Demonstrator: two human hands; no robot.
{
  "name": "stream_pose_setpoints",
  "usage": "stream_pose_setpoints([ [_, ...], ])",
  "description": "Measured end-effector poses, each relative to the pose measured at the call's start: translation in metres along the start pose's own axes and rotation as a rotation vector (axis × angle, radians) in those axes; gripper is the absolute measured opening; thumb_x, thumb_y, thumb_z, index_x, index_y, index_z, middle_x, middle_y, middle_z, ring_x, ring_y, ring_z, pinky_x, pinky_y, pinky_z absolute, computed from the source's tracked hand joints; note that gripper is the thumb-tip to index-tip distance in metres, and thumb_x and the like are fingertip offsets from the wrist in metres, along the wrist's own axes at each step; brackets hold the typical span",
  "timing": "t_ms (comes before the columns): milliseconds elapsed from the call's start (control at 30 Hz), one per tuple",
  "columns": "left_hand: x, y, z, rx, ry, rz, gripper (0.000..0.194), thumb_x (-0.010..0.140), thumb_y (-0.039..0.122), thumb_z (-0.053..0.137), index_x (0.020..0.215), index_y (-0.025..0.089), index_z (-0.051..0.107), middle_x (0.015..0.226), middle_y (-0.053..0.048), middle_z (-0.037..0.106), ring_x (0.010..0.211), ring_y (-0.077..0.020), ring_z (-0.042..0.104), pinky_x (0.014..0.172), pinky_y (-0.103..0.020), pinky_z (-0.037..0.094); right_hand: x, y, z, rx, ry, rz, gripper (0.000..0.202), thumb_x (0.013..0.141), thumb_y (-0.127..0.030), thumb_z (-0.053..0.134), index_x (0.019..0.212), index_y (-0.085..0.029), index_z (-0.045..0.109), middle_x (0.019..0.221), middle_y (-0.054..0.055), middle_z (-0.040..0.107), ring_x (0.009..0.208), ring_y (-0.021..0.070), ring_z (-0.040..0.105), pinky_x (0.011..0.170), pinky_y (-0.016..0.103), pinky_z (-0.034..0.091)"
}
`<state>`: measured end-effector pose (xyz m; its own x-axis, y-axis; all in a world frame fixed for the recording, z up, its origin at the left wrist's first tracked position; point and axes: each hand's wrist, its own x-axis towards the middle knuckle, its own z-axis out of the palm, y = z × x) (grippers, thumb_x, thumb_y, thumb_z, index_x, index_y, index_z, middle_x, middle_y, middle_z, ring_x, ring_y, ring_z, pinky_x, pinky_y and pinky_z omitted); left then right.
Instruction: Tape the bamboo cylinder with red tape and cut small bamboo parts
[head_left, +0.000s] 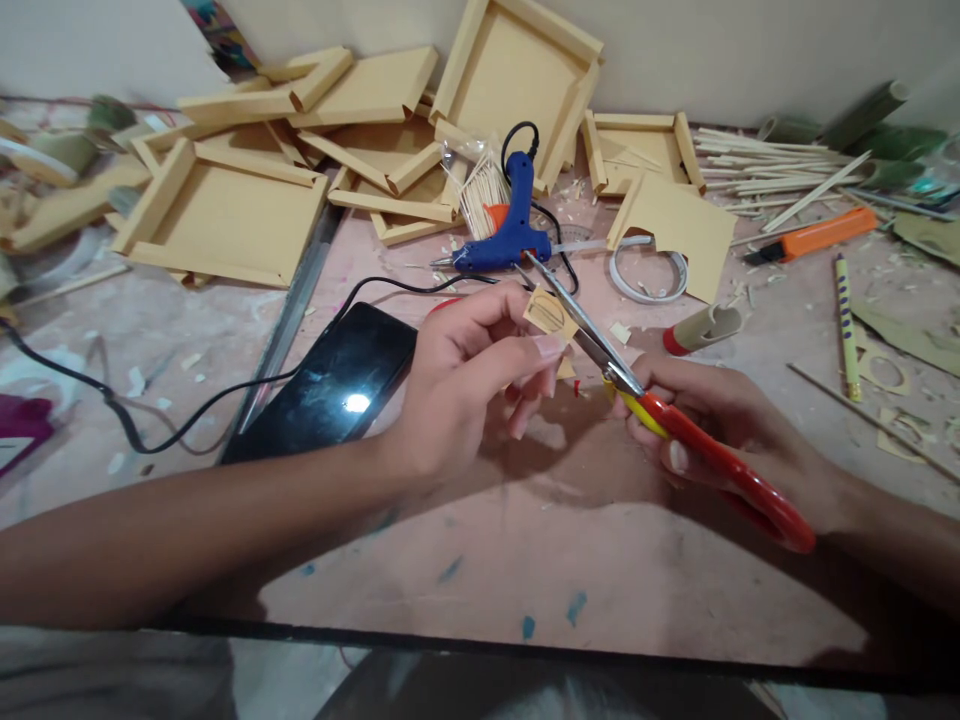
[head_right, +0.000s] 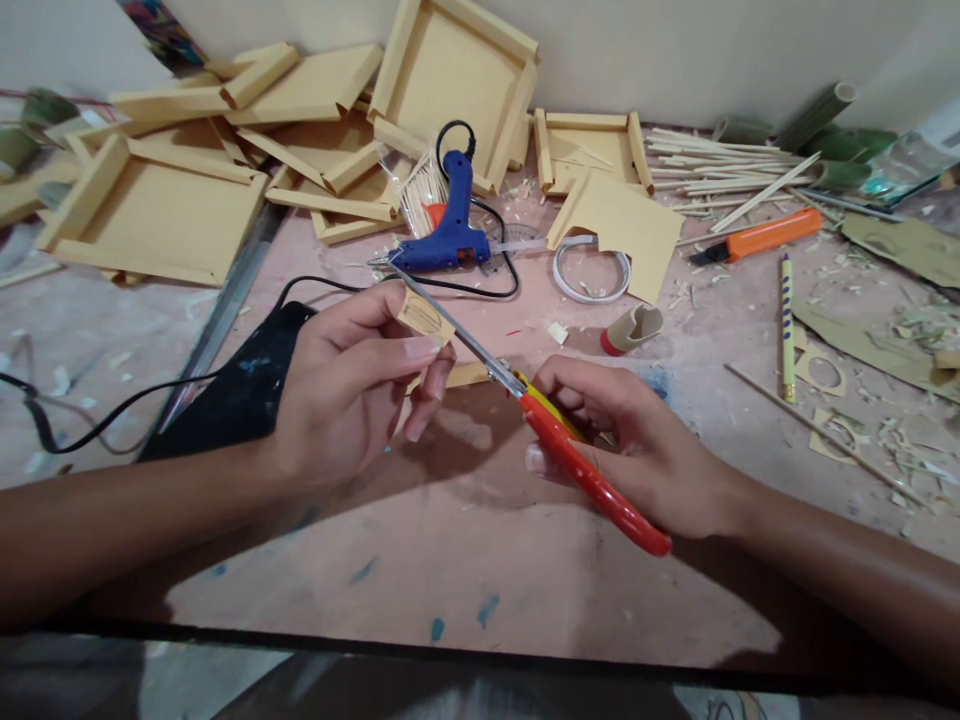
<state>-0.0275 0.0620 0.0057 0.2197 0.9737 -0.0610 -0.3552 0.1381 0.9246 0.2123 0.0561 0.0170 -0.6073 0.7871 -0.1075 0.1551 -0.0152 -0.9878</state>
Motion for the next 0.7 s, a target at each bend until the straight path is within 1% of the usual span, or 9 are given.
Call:
stream_pose_setpoints([
  [133, 0.0007, -0.0015, -0.0004, 0.009, 0.000, 0.017, 0.023, 0.090, 0.020, 0.073, 0.075, 0.020, 0.056, 0.063, 0.005, 0.065, 0.040, -0.0055, 0.050, 0.036, -0.016, 0.038, -0.0007, 0.0009, 0.0010, 0.048, 0.002, 0.043, 0.040, 0.095, -0.053, 0.082, 0.086, -0.022, 0.058, 0.070, -0.005, 0.050, 0.058, 0.0094, 0.041, 0.049, 0.025, 0.030],
  [367, 0.0005, -0.0037, -0.0025, 0.068, 0.000, 0.065, 0.020, 0.094, 0.024, 0.074, 0.079, 0.021, 0.061, 0.066, 0.005, 0.064, 0.043, -0.0055, 0.051, 0.038, -0.016, 0.038, -0.0032, 0.0024, 0.0017, 0.107, 0.008, 0.074, 0.037, 0.094, -0.048, 0.085, 0.087, -0.024, 0.058, 0.069, -0.005, 0.052, 0.056, 0.0098, 0.043, 0.048, 0.025, 0.029],
  [533, 0.0009, -0.0038, -0.0013, 0.050, 0.029, 0.092, 0.019, 0.094, 0.022, 0.072, 0.078, 0.020, 0.062, 0.064, 0.005, 0.062, 0.045, -0.0058, 0.050, 0.037, -0.015, 0.040, -0.0016, -0.0008, 0.0023, 0.066, 0.029, 0.054, 0.039, 0.095, -0.052, 0.083, 0.086, -0.023, 0.059, 0.068, -0.005, 0.052, 0.056, 0.0102, 0.045, 0.047, 0.025, 0.030],
  [600, 0.0009, -0.0043, -0.0008, 0.047, 0.038, 0.103, 0.018, 0.095, 0.020, 0.070, 0.079, 0.020, 0.063, 0.064, 0.005, 0.060, 0.047, -0.0066, 0.051, 0.037, -0.015, 0.041, -0.0009, -0.0013, 0.0024, 0.058, 0.028, 0.057, 0.038, 0.095, -0.052, 0.083, 0.086, -0.023, 0.059, 0.069, -0.004, 0.054, 0.057, 0.0105, 0.046, 0.048, 0.026, 0.031],
  [700, 0.0007, -0.0055, -0.0010, 0.069, 0.033, 0.110, 0.019, 0.096, 0.019, 0.069, 0.078, 0.020, 0.061, 0.064, 0.005, 0.061, 0.044, -0.0060, 0.050, 0.037, -0.016, 0.039, -0.0011, 0.0008, 0.0017, 0.062, 0.019, 0.055, 0.035, 0.097, -0.050, 0.082, 0.089, -0.023, 0.060, 0.071, -0.004, 0.055, 0.058, 0.0107, 0.048, 0.049, 0.025, 0.034],
])
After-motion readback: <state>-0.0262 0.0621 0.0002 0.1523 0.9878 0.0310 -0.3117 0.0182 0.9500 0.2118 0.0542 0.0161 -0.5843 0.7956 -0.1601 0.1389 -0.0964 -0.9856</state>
